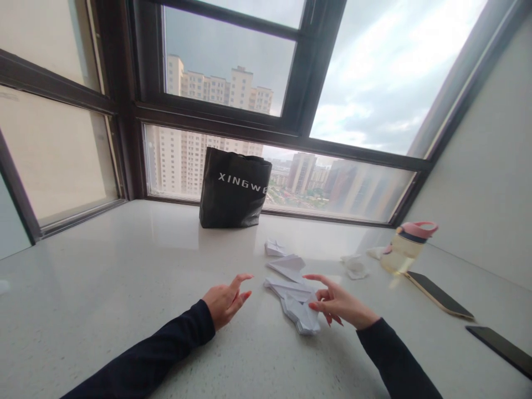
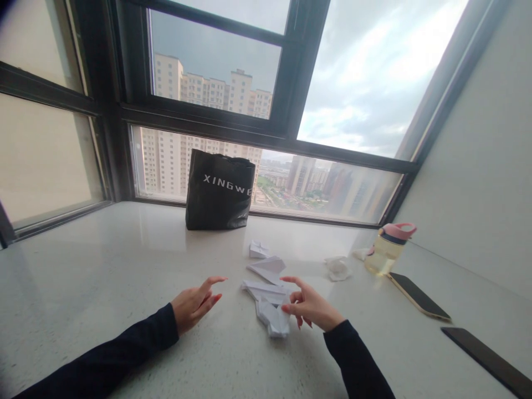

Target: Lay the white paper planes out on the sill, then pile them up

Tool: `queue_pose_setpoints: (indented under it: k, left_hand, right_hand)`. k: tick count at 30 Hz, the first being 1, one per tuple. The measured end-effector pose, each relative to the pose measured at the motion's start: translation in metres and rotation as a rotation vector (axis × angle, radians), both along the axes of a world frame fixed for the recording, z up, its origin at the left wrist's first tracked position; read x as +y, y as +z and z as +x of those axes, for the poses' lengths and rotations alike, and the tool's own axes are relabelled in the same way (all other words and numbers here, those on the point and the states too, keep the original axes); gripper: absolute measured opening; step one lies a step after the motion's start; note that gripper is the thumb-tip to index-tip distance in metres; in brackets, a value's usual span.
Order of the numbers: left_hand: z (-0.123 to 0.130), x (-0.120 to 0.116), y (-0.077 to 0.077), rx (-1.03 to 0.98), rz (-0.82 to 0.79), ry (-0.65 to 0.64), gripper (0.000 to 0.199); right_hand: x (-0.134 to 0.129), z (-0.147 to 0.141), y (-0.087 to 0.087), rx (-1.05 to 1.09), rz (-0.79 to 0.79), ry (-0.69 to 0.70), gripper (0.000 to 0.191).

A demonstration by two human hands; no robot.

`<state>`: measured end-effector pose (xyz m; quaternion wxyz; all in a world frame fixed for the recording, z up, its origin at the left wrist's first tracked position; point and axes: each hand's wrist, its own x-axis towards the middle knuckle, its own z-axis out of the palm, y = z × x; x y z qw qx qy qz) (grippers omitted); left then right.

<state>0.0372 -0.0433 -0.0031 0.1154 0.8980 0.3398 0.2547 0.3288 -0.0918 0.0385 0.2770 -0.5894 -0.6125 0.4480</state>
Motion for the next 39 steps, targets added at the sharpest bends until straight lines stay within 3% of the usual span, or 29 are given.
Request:
queue_pose_setpoints:
  k: [13,18,21,27,32,39]
  left_hand:
    - [0.002,0.002,-0.003,0.078,-0.003,0.018,0.033]
    - [0.001,0.002,-0.005,0.091,-0.013,0.024,0.032]
    - [0.002,0.001,-0.004,0.105,-0.013,0.022,0.032]
    - [0.002,0.001,-0.003,0.129,-0.015,0.022,0.032]
    - [0.003,0.002,-0.004,0.127,-0.019,0.016,0.033]
    - [0.002,-0.001,-0.002,0.154,-0.034,0.018,0.034]
  right_hand:
    - [-0.001,-0.001,-0.013,-0.250,0.245,0.017,0.056]
    - [0.003,0.001,-0.011,-0.204,0.300,-0.004,0.042]
    - [0.002,-0.001,-0.005,-0.218,0.261,0.060,0.035]
    - [-0.001,-0.004,-0.004,-0.291,0.182,0.189,0.039]
    - [-0.001,-0.003,-0.010,-0.338,0.154,0.190,0.044]
    - [-0.002,-0.010,-0.006,-0.445,0.112,0.192,0.045]
